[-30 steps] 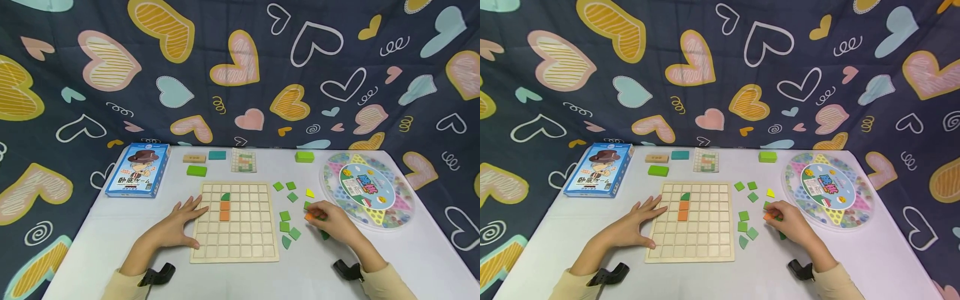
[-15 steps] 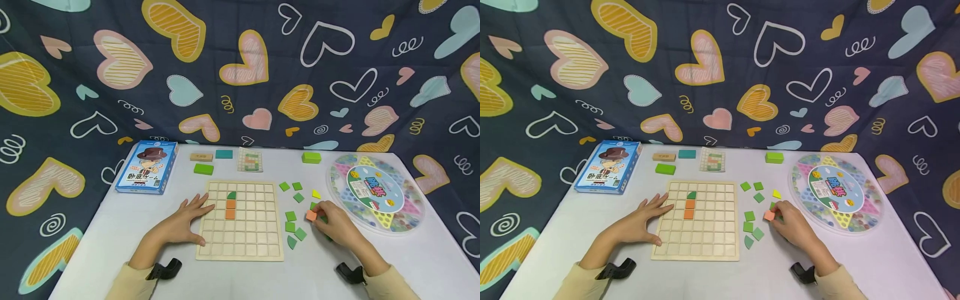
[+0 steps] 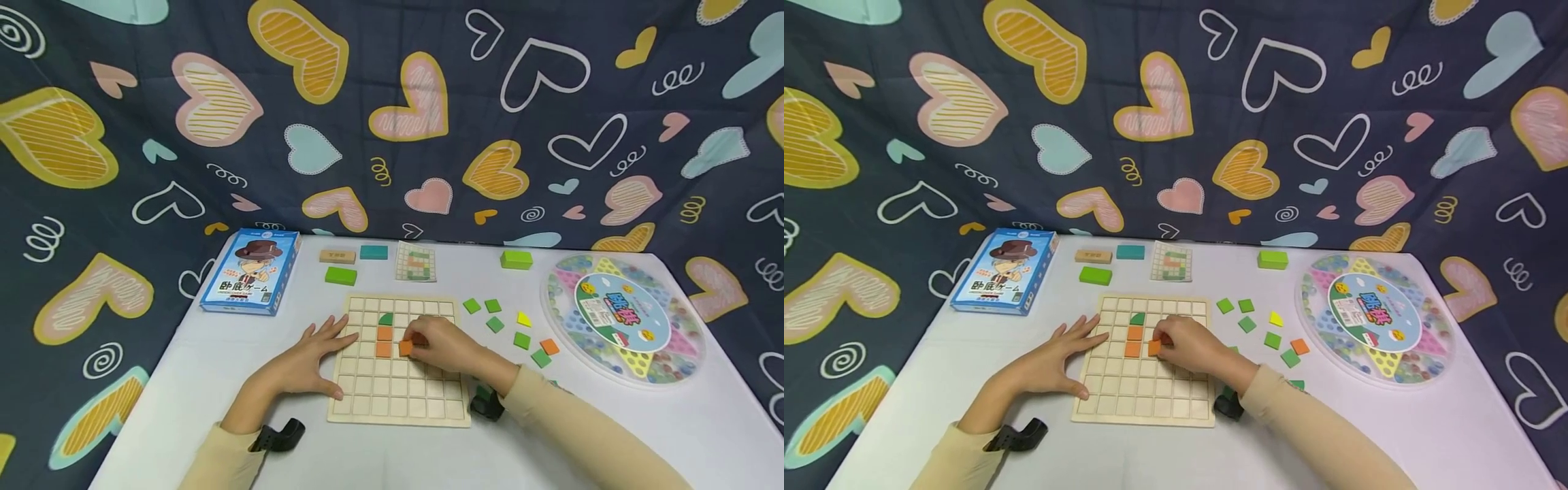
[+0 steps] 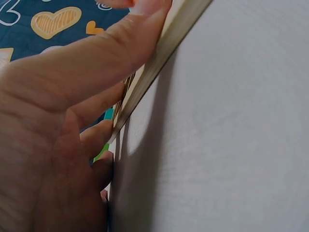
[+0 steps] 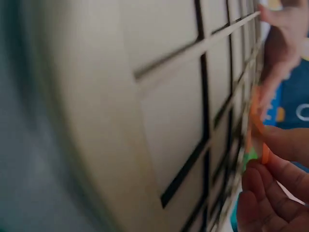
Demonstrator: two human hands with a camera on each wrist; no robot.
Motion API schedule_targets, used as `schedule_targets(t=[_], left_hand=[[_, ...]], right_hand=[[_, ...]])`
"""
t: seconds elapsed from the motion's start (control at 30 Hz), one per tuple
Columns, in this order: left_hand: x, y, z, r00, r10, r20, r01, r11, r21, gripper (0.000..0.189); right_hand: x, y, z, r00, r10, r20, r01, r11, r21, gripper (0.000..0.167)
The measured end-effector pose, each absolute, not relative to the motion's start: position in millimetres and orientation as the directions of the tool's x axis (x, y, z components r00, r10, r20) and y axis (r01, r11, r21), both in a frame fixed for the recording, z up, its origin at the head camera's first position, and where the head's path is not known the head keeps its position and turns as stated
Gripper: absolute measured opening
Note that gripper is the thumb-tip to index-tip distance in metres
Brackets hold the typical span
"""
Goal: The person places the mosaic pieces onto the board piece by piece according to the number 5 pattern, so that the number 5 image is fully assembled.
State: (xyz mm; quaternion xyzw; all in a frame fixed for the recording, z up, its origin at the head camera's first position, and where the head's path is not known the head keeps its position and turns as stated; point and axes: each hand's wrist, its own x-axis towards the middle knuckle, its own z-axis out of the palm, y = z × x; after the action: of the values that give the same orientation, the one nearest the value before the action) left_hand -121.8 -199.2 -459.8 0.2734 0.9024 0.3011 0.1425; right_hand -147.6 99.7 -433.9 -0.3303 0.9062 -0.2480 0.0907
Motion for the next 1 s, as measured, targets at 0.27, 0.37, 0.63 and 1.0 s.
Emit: schedule_targets(t=[0.27,0.37,0.63,1.0], left_hand=[[-125,-195,-460,-0.807,0.583,-0.091,0.417,0.673,0.612,0.104],[-126,-195,-460,-0.804,0.59,-0.079,0.426,0.663,0.615,0.104],[-121,-201,-465,-0.81,0.583,-0.072,0.419,0.659,0.625,0.107],[-124,-197,-466,-0.807,0.59,-0.032,0.437,0.633,0.64,0.105]], right_hand=[[-153,92,-438,-0.726,-0.688,-0.021,-0.602,0.65,-0.463,0.016],[-151,92,-436,-0.728,-0.685,-0.029,-0.597,0.655,-0.464,0.019],[-133,147,-430,-0.834,-0.548,0.065,-0.474,0.651,-0.593,0.034],[-106,300,-444,-0.982,-0.165,0.094,-0.19,0.837,-0.513,0.036]])
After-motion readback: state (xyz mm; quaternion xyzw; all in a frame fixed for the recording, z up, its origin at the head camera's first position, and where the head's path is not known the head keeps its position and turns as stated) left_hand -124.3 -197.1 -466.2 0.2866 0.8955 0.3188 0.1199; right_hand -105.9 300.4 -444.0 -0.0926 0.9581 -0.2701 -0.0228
